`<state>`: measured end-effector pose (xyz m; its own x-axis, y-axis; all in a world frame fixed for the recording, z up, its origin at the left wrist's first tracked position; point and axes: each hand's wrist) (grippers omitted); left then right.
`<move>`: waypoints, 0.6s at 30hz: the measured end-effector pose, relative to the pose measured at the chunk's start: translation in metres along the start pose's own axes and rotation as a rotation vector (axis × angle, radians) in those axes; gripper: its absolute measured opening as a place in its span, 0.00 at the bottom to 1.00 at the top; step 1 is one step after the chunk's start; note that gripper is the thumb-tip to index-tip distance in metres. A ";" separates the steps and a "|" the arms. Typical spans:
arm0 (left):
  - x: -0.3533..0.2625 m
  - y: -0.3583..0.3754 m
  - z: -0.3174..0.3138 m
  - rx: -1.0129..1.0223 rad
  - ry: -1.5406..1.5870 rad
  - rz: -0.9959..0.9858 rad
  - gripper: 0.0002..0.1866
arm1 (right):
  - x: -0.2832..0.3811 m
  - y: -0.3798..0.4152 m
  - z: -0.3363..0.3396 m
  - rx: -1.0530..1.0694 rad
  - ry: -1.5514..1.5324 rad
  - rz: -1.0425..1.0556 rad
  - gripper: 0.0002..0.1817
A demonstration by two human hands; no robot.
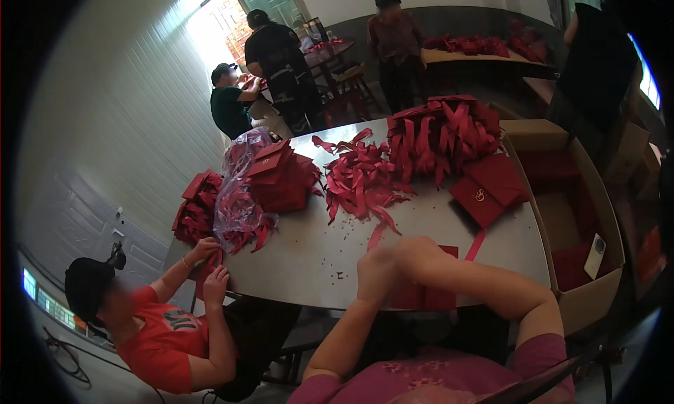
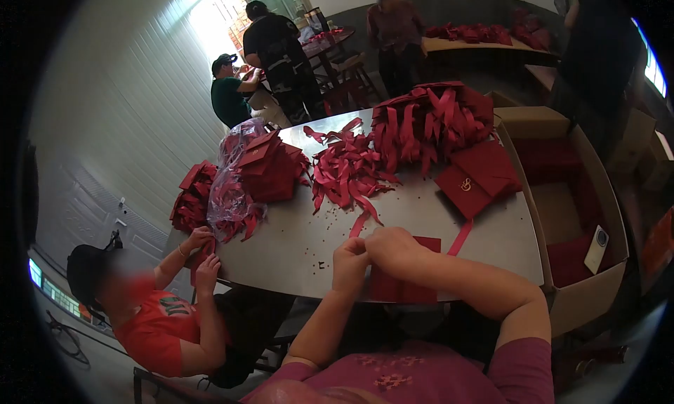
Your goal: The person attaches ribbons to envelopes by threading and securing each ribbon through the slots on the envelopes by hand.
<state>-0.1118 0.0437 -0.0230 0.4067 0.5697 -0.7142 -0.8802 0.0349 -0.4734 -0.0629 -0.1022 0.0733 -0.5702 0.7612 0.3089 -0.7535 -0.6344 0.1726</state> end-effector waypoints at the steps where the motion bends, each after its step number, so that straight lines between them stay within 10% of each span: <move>1: -0.004 -0.001 0.002 -0.106 0.204 0.162 0.06 | -0.002 -0.003 -0.010 0.001 -0.005 -0.012 0.08; 10: 0.000 -0.001 0.015 -0.148 0.977 0.488 0.10 | -0.043 -0.009 -0.077 -0.367 -0.186 -0.036 0.05; 12: 0.003 0.001 0.013 0.011 0.831 0.395 0.14 | -0.051 -0.001 -0.083 -0.235 -0.924 -0.106 0.04; 18: 0.003 -0.001 0.011 0.124 0.838 0.391 0.17 | -0.058 -0.002 -0.091 -0.332 -0.401 -0.015 0.04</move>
<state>-0.1124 0.0546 -0.0188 0.0772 -0.2169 -0.9731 -0.9920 0.0806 -0.0967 -0.0581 -0.1326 -0.0296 -0.4375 0.6169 0.6542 -0.8607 -0.4979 -0.1060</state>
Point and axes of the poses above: each hand's wrist, its own y-axis away from the middle knuckle, its own z-axis out of the back of the hand, x = y × z, and after that the axes turned 15 degrees about -z, right-handed
